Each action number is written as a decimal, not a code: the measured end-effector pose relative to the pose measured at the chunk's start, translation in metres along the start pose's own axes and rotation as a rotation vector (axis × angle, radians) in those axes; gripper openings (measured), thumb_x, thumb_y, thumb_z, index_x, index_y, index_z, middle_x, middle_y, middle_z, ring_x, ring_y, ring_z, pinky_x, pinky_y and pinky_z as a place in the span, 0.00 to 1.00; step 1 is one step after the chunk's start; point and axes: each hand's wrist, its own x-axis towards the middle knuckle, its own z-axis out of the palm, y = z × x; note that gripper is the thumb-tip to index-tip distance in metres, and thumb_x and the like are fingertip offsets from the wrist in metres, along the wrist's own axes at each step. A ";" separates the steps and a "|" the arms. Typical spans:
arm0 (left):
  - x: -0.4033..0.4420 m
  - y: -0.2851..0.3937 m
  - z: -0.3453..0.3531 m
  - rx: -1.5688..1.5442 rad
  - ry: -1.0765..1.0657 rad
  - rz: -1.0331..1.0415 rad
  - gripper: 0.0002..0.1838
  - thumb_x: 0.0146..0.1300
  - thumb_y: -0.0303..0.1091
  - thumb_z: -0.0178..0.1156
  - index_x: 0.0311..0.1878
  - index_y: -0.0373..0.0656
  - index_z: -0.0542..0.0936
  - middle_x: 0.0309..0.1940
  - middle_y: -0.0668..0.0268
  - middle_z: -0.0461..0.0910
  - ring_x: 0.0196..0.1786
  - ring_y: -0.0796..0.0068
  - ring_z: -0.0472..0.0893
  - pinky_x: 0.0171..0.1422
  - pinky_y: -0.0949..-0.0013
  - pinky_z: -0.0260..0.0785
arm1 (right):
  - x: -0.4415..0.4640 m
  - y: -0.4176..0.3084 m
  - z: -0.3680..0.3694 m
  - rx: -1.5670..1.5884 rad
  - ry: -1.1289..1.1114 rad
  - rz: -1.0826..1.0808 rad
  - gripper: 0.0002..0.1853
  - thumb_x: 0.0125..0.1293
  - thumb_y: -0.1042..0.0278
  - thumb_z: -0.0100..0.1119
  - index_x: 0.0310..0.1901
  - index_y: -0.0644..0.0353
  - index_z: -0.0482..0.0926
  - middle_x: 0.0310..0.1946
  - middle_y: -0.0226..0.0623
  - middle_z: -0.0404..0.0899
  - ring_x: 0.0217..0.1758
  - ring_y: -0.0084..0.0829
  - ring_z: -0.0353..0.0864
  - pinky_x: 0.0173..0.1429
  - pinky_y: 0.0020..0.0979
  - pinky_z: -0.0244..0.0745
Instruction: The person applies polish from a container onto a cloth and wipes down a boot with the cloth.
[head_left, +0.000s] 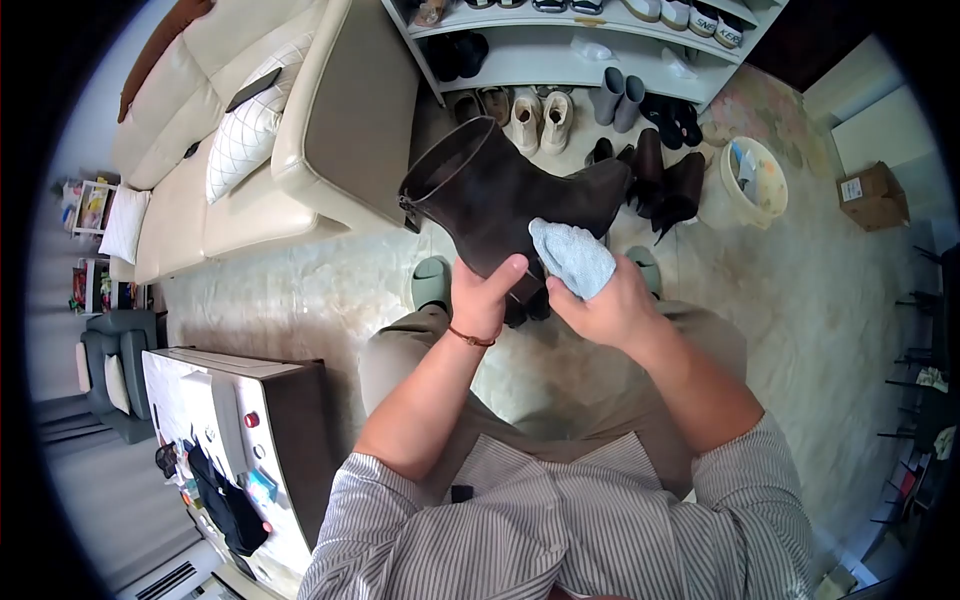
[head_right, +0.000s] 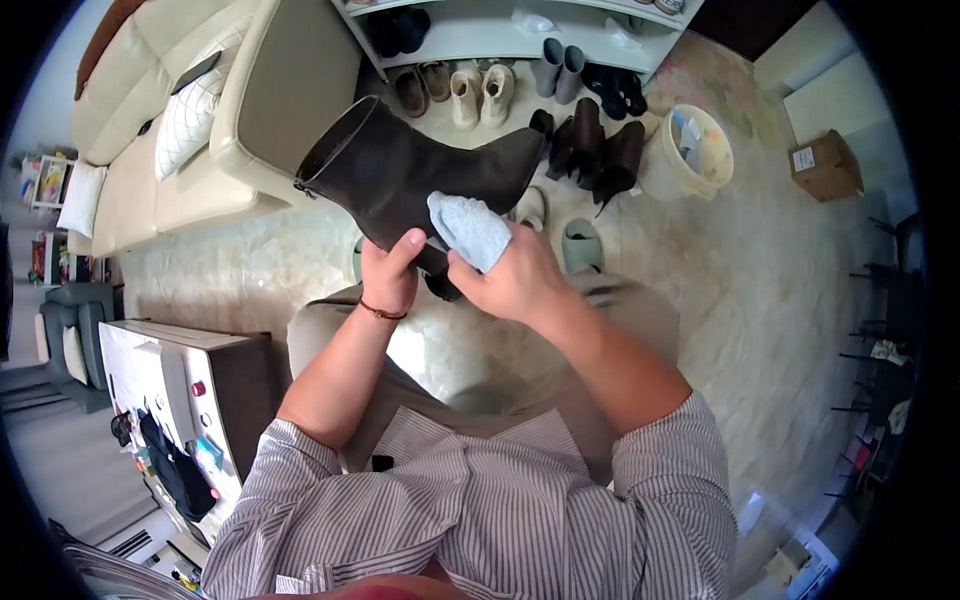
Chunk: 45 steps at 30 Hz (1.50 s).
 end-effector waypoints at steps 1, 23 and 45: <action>-0.003 -0.001 -0.001 0.019 0.015 0.024 0.28 0.64 0.29 0.70 0.67 0.36 0.75 0.61 0.65 0.80 0.61 0.71 0.78 0.68 0.66 0.68 | -0.001 0.002 -0.001 -0.070 -0.030 0.035 0.22 0.60 0.67 0.67 0.57 0.58 0.83 0.41 0.46 0.88 0.39 0.53 0.87 0.43 0.43 0.85; -0.026 0.000 -0.001 0.216 -0.039 0.280 0.40 0.68 0.54 0.70 0.72 0.35 0.69 0.65 0.62 0.77 0.66 0.68 0.76 0.73 0.63 0.65 | -0.006 0.005 -0.013 0.009 -0.034 0.299 0.21 0.80 0.59 0.51 0.65 0.61 0.78 0.40 0.49 0.88 0.41 0.51 0.89 0.46 0.43 0.83; -0.027 -0.008 -0.010 0.240 0.056 0.380 0.40 0.64 0.54 0.75 0.67 0.32 0.74 0.60 0.62 0.81 0.60 0.71 0.79 0.68 0.65 0.70 | -0.021 -0.020 0.022 0.347 -0.066 0.163 0.22 0.77 0.66 0.53 0.68 0.64 0.76 0.54 0.60 0.84 0.52 0.55 0.88 0.56 0.44 0.83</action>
